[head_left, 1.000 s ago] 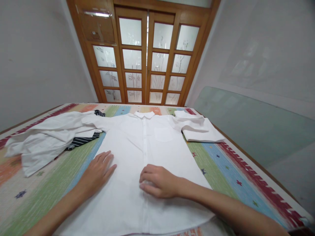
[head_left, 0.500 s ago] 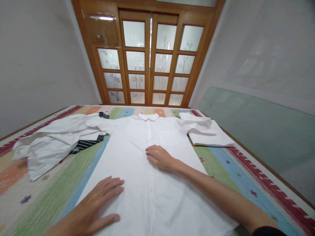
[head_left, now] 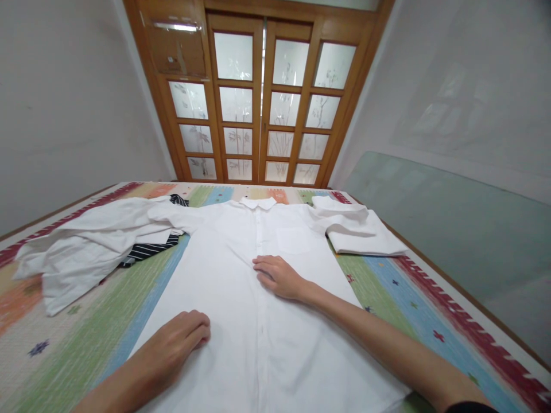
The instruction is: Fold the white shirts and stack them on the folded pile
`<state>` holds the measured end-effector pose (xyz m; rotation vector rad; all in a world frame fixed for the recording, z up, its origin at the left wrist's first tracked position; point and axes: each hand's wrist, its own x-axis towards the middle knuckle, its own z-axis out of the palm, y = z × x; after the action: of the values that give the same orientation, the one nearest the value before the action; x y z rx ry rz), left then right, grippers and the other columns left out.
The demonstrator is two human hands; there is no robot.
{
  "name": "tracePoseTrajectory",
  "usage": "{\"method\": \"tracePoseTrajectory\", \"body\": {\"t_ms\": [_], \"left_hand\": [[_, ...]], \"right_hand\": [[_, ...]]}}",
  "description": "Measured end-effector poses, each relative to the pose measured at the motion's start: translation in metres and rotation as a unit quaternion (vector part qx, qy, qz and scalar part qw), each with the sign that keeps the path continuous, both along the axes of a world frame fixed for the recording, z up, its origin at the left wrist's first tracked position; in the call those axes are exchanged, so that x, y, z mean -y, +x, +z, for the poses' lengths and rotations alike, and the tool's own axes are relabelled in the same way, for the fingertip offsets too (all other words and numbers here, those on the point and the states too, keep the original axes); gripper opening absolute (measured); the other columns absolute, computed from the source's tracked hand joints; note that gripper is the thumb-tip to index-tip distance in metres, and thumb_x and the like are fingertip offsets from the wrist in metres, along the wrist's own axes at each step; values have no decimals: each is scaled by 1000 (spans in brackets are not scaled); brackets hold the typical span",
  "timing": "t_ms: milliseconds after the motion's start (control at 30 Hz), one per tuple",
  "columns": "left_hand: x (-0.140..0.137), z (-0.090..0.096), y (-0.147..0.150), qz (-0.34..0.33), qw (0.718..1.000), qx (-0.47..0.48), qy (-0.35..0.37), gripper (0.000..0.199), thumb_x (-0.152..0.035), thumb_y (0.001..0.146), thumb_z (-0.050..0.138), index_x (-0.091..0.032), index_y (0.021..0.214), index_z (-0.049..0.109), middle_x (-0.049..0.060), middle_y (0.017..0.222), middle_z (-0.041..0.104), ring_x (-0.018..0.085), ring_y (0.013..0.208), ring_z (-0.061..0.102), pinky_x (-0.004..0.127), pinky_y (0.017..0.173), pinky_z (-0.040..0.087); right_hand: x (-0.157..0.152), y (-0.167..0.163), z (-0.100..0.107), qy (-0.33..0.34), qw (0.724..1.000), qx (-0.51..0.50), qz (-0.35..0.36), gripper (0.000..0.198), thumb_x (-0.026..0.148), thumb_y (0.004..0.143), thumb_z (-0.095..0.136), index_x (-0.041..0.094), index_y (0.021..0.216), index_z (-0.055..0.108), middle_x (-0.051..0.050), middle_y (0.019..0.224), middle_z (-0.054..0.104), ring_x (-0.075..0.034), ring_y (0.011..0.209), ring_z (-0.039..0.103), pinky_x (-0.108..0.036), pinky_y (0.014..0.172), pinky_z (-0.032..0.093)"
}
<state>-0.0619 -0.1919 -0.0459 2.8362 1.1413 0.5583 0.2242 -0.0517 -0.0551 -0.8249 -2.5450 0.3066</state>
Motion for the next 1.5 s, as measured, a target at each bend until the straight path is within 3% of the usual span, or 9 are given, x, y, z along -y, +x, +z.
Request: {"method": "tracePoseTrajectory", "body": {"t_ms": [100, 200, 367, 500, 700, 933, 1133, 1300, 1500], "left_hand": [[2, 3, -6, 3, 1000, 0, -24, 22, -11, 91, 42, -22, 99, 58, 5, 100, 65, 16, 87, 59, 24, 79, 47], [1, -5, -4, 30, 999, -28, 8, 26, -6, 90, 37, -21, 89, 58, 4, 89, 63, 16, 79, 58, 26, 77, 47], [-4, -24, -1, 58, 991, -113, 48, 29, -3, 88, 38, -20, 95, 60, 7, 98, 64, 19, 91, 59, 32, 89, 45], [-2, -33, -11, 49, 988, -133, 55, 31, -3, 86, 42, -21, 103, 60, 6, 106, 65, 18, 99, 59, 32, 96, 43], [3, -41, -19, 38, 993, -74, 82, 37, 1, 86, 33, -23, 99, 58, 3, 99, 66, 17, 95, 60, 31, 95, 43], [3, -26, -15, 46, 996, -67, 37, 25, -13, 93, 37, -23, 94, 60, 4, 87, 64, 17, 80, 58, 30, 85, 47], [0, 15, -7, 30, 995, -58, -75, 23, -26, 96, 39, -23, 85, 58, 3, 82, 63, 16, 75, 58, 27, 75, 47], [-44, 39, 5, 78, 994, -37, -68, 32, -38, 99, 34, -21, 92, 60, 5, 92, 67, 18, 84, 62, 31, 81, 49], [-130, 23, 35, 153, 984, -39, -88, 52, -51, 95, 29, -23, 129, 56, 8, 137, 57, 24, 126, 52, 41, 108, 39]], "right_hand": [[1, 2, -4, -3, 1000, -14, 6, 27, 21, 91, 51, 13, 113, 65, -12, 128, 63, -21, 123, 55, -39, 103, 43], [1, 2, -8, 0, 1000, -26, 3, 27, 22, 92, 51, 15, 114, 65, -11, 127, 64, -21, 123, 55, -39, 104, 43], [0, 6, -16, 14, 995, -48, -86, 34, 26, 95, 45, 14, 121, 63, -14, 133, 59, -22, 125, 53, -41, 107, 41], [0, 15, -22, 12, 992, 7, -126, 45, 30, 97, 40, 10, 134, 54, -17, 144, 48, -25, 136, 42, -45, 112, 35], [5, 20, -22, 19, 988, 85, -125, 52, 37, 100, 34, 12, 145, 41, -14, 154, 32, -26, 144, 27, -47, 117, 26], [7, 19, -17, 19, 985, 127, -114, 57, 42, 100, 34, 12, 148, 37, -14, 156, 27, -29, 145, 21, -49, 117, 23], [11, 19, -11, 9, 985, 140, -102, 61, 46, 100, 34, 11, 149, 33, -15, 156, 25, -31, 146, 17, -51, 117, 21], [19, 19, -8, 14, 985, 145, -86, 60, 48, 99, 34, 17, 151, 32, -13, 157, 26, -31, 146, 16, -52, 117, 19], [30, 22, -7, 17, 987, 139, -77, 63, 50, 99, 33, 16, 152, 29, -12, 157, 26, -30, 147, 15, -52, 117, 18]]}}
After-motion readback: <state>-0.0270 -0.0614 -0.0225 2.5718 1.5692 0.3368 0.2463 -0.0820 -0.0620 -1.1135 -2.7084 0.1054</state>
